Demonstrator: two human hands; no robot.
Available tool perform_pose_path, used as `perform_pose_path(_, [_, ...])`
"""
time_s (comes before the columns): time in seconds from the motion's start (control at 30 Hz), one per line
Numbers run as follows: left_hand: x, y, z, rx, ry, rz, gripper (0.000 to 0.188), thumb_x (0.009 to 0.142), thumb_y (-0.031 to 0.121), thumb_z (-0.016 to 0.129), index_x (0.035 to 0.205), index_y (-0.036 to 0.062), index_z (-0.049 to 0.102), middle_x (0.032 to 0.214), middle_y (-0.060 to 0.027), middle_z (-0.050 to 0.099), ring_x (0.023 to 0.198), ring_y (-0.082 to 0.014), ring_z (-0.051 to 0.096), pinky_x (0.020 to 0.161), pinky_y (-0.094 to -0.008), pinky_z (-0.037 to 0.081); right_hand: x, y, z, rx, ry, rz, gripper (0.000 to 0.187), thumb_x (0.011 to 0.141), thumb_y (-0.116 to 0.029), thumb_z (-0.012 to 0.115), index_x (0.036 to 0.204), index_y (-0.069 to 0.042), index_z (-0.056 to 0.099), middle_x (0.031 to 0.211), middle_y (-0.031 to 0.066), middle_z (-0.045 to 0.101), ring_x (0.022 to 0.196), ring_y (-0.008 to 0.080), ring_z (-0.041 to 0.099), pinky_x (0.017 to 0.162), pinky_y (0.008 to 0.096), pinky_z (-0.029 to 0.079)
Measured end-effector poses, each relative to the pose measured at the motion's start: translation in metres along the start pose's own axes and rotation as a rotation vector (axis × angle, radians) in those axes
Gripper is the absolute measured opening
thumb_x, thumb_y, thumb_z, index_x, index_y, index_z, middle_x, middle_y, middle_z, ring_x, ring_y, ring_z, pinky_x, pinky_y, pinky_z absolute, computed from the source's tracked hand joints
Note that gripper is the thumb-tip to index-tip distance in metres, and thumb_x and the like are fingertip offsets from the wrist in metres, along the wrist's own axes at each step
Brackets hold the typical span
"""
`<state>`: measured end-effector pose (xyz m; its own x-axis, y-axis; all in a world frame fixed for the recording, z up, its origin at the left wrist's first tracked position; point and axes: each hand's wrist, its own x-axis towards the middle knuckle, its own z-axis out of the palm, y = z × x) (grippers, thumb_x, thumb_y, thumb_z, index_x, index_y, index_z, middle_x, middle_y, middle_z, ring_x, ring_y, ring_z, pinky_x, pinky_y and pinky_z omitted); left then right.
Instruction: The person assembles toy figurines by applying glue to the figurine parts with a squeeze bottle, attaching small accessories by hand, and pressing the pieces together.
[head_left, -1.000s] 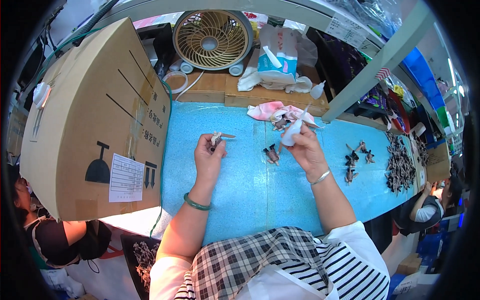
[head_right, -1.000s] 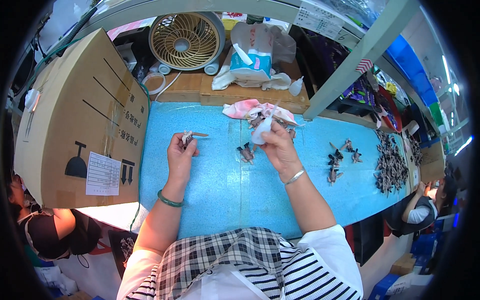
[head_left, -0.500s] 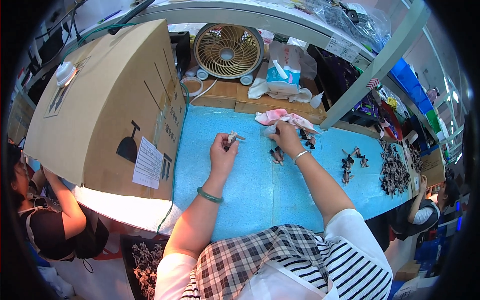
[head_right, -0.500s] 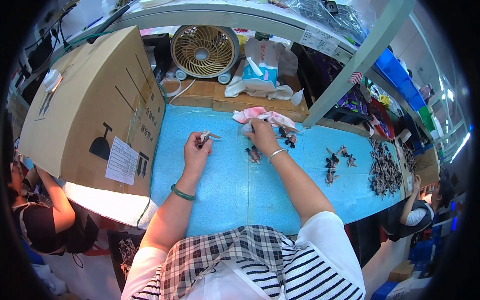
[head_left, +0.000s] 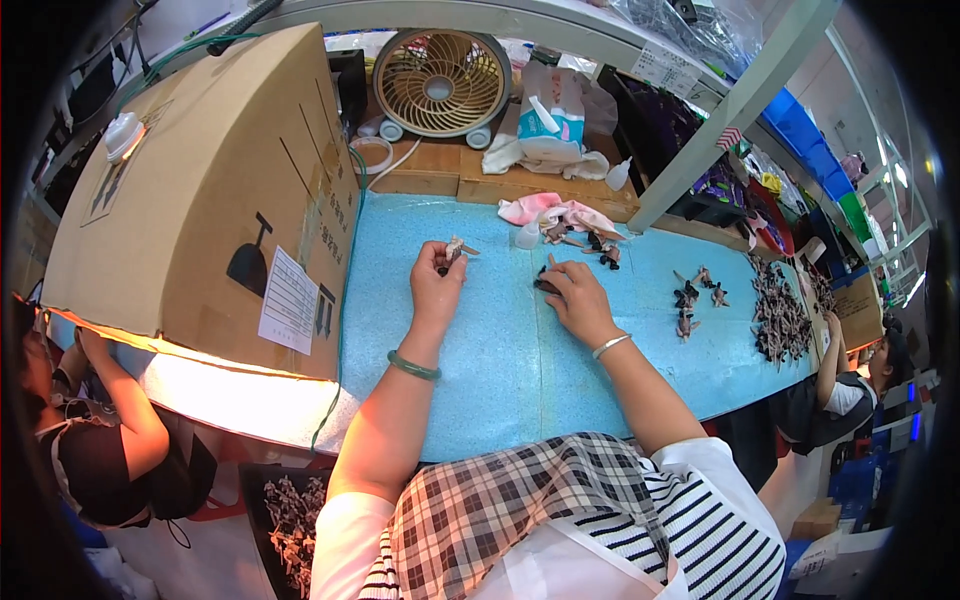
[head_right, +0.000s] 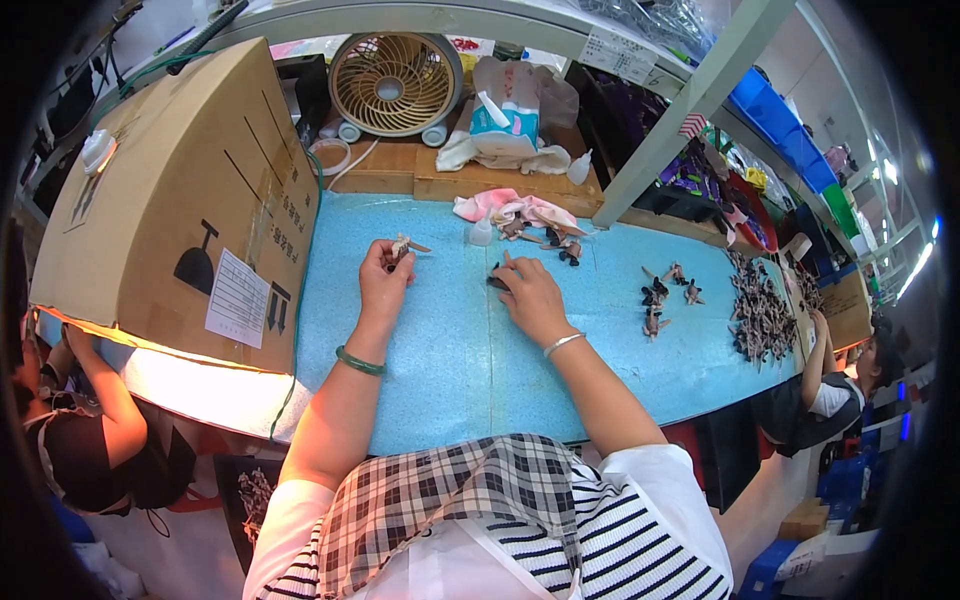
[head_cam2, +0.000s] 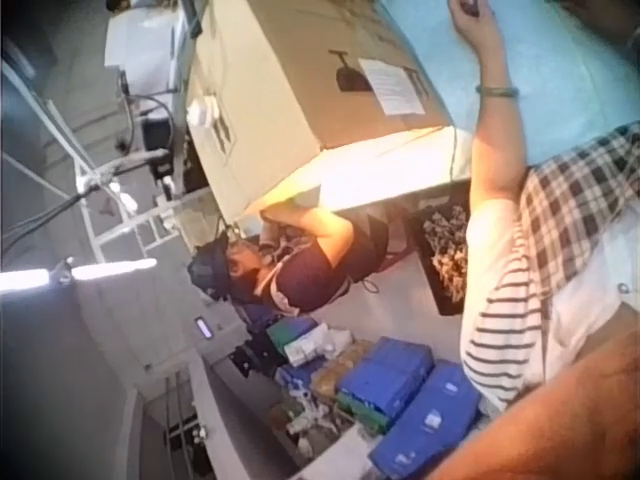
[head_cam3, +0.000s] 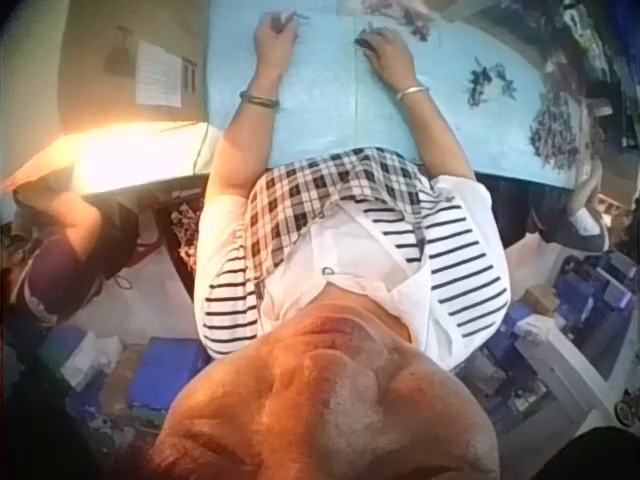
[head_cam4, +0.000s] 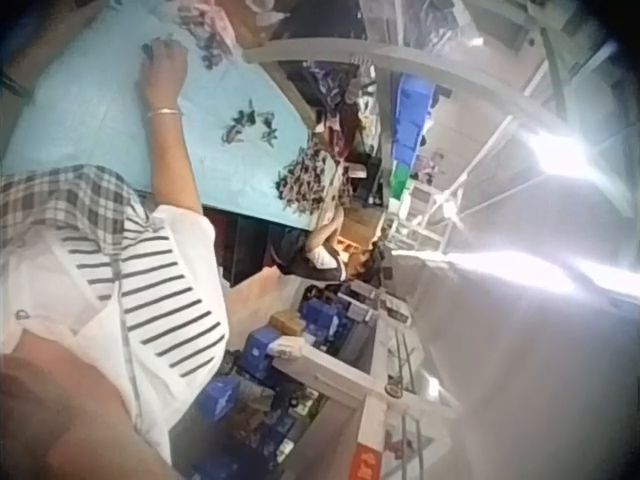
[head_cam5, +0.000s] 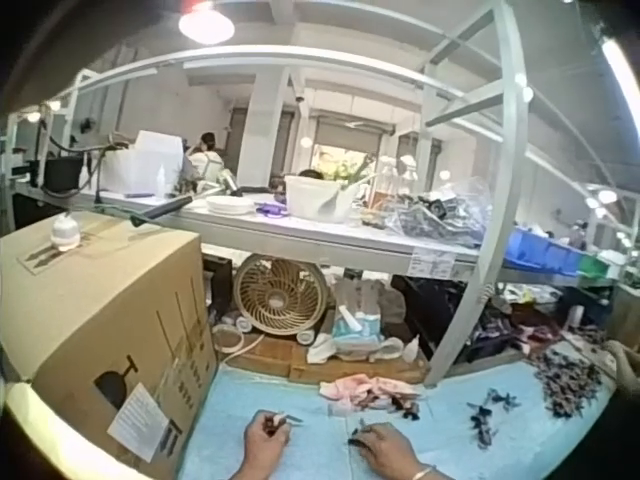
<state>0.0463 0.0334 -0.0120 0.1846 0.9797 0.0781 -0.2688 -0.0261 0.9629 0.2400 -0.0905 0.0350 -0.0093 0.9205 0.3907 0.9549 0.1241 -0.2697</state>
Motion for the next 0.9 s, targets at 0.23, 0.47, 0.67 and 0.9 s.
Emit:
perform_pose_path(0.23, [-0.005, -0.009, -0.009, 0.181, 0.017, 0.098, 0.013, 0.079, 0.005, 0.064, 0.087, 0.0028, 0.054, 0.076, -0.0065, 0.061, 0.069, -0.0128, 0.058, 0.063, -0.0285, 0.048, -0.027, 0.006, -0.024, -0.108, -0.006, 0.033, 0.039, 0.063, 0.003, 0.068, 0.101, -0.006, 0.062, 0.107, 0.0137, 0.058, 0.101, 0.0325, 0.055, 0.087, 0.0404, 0.045])
perform_pose_path(0.47, [-0.001, -0.017, -0.004, 0.154, 0.063, 0.192, 0.018, 0.078, 0.003, 0.066, 0.089, 0.0033, 0.052, 0.076, -0.0071, 0.062, 0.067, -0.0141, 0.06, 0.061, -0.03, 0.048, 0.024, -0.151, -0.064, 0.297, -0.262, -0.465, 0.036, 0.067, 0.007, 0.068, 0.101, -0.004, 0.061, 0.095, 0.013, 0.061, 0.085, 0.0293, 0.061, 0.068, 0.0339, 0.052])
perform_pose_path(0.67, [0.003, -0.017, -0.003, 0.116, 0.016, 0.198, 0.023, 0.074, 0.009, 0.069, 0.087, 0.0026, 0.052, 0.076, -0.0132, 0.062, 0.069, -0.0255, 0.061, 0.062, -0.0369, 0.047, 0.05, -0.283, -0.033, 0.226, -0.468, -1.029, 0.028, 0.07, 0.002, 0.058, 0.098, -0.002, 0.061, 0.095, 0.0111, 0.061, 0.089, 0.0274, 0.062, 0.075, 0.0351, 0.051])
perform_pose_path(0.9, [-0.005, -0.003, -0.004, 0.279, -0.072, 0.201, 0.021, 0.077, 0.01, 0.067, 0.09, 0.003, 0.053, 0.085, -0.0155, 0.062, 0.079, -0.0296, 0.061, 0.066, -0.039, 0.047, 0.073, -0.371, 0.075, -0.302, -0.454, -1.155, 0.01, 0.076, -0.006, 0.053, 0.079, 0.003, 0.058, 0.082, 0.0149, 0.059, 0.08, 0.0258, 0.061, 0.07, 0.0367, 0.05])
